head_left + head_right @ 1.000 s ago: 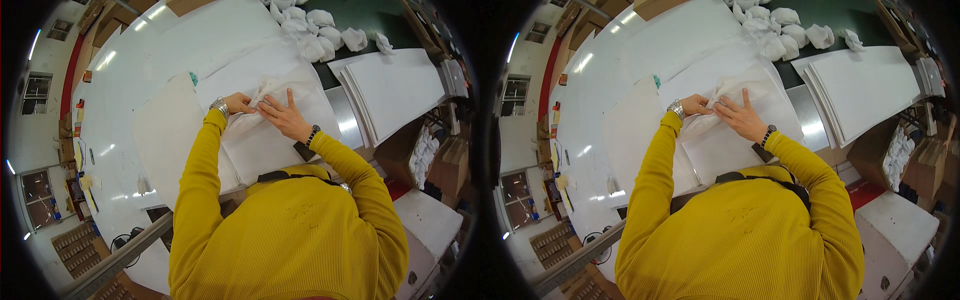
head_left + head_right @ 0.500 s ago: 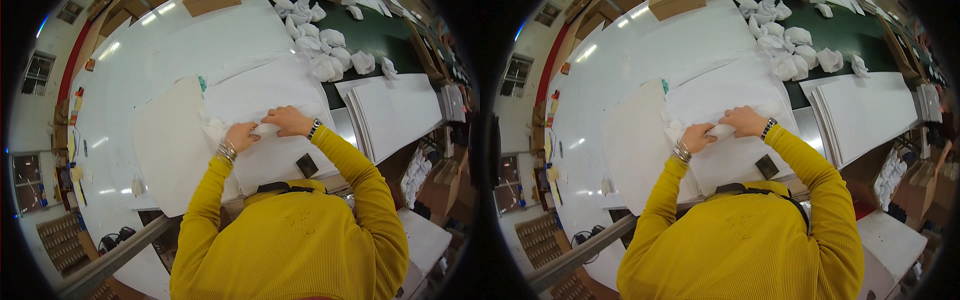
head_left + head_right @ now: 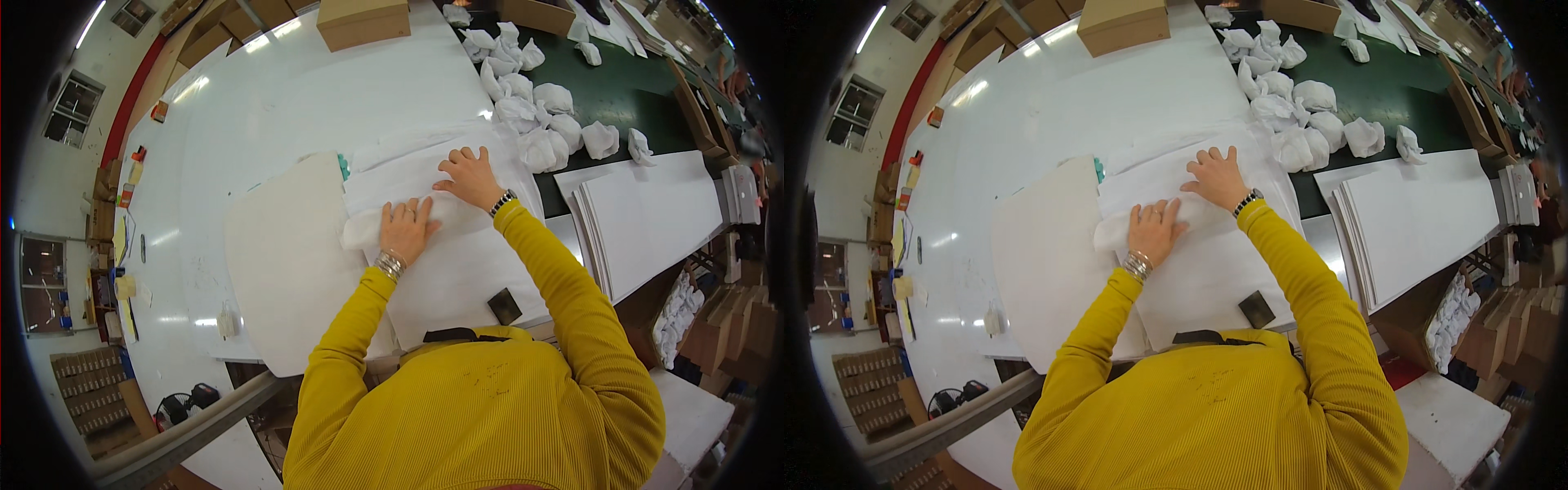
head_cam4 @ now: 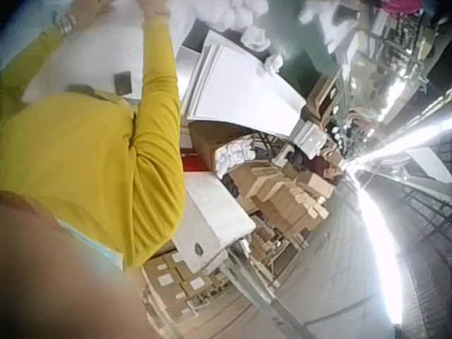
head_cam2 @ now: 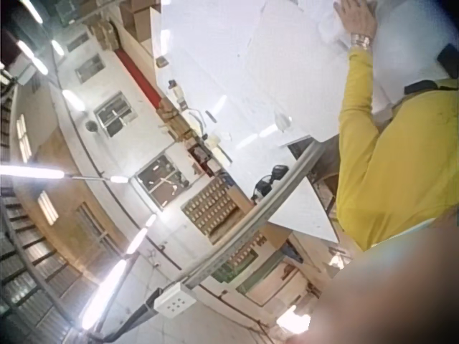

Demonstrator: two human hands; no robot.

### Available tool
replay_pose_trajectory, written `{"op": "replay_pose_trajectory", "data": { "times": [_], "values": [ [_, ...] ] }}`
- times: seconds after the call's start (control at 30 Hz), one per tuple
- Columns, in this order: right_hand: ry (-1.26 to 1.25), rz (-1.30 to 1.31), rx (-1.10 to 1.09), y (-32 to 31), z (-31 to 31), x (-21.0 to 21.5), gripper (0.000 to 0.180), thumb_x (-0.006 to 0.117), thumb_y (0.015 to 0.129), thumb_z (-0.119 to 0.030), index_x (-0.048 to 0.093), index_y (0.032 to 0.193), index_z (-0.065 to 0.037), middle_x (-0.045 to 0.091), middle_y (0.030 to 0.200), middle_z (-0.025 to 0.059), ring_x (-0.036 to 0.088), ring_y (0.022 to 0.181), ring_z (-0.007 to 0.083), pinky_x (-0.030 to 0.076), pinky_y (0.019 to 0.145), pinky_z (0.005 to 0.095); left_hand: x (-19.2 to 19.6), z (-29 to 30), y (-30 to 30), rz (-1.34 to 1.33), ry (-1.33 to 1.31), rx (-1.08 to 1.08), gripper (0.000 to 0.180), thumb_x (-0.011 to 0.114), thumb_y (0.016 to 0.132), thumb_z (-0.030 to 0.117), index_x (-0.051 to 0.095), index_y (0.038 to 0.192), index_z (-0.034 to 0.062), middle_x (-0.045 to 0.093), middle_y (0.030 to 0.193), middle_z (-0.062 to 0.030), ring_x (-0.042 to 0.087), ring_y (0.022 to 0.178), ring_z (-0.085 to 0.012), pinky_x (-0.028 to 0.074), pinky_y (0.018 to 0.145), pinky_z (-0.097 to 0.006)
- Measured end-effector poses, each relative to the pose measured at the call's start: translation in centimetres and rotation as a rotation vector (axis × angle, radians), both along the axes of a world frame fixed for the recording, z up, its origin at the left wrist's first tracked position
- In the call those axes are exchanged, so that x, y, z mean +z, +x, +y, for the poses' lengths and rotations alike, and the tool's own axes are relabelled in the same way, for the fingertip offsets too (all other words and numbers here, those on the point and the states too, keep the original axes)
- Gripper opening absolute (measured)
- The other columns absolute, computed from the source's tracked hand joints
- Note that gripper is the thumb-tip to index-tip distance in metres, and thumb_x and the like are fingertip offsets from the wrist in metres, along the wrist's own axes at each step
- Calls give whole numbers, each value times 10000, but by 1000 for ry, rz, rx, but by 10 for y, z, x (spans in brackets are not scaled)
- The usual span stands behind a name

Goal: Wraps batches of white shoe insoles or lining material in tissue paper at a workstation.

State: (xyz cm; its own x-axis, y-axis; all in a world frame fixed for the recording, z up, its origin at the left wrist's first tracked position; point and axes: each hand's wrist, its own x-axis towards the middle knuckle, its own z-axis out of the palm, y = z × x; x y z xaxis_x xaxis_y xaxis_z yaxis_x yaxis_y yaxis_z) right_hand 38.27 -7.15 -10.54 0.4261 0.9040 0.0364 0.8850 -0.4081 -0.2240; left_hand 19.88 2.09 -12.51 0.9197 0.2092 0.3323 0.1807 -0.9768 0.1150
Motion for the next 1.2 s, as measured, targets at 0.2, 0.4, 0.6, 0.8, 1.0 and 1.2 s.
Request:
{"op": "replay_pose_trajectory", "data": {
  "times": [0.2,0.4,0.6,0.8,1.0,1.2],
  "values": [
    [485,-221,-61,-2,-14,25,216,708,769,-304,635,928,-177,532,980,11,477,1050,218,250,977,566,16,72,77,321,-196,204,274,476,927,368,592,1042,148,613,999,-52,590,907,-251,442,775,-454],
    [509,-66,-125,-3,-72,30,178,703,774,-260,637,896,-149,560,925,28,516,980,222,328,891,451,-9,84,89,-154,-156,-29,278,540,888,356,609,961,97,619,898,-83,587,842,-262,465,747,-410],
    [472,345,-250,-35,-122,6,183,696,794,-273,663,824,-95,614,829,78,585,791,254,439,687,372,-2,43,49,30,148,-112,727,616,769,540,451,1291,62,602,1093,-114,557,1027,-266,430,891,-423],
    [565,985,-525,-76,-111,28,306,717,797,-243,616,999,-36,645,949,74,592,812,172,471,663,304,19,32,65,563,-480,-46,720,658,771,449,447,1318,30,588,1178,-138,542,1112,-272,393,979,-403],
    [1061,1803,-549,-60,-102,26,417,727,772,-129,571,1145,-27,635,1011,68,612,933,184,516,811,342,69,-47,41,452,-1688,-313,407,714,748,134,593,1100,-31,662,999,-106,644,916,-210,509,805,-338],
    [1390,1582,-540,-9,-104,89,229,657,850,-168,618,1016,-15,649,904,42,629,793,145,517,689,279,87,-59,32,363,-1917,-260,368,688,757,94,570,1061,-77,663,906,-159,671,715,-253,567,661,-360]
  ]
}}
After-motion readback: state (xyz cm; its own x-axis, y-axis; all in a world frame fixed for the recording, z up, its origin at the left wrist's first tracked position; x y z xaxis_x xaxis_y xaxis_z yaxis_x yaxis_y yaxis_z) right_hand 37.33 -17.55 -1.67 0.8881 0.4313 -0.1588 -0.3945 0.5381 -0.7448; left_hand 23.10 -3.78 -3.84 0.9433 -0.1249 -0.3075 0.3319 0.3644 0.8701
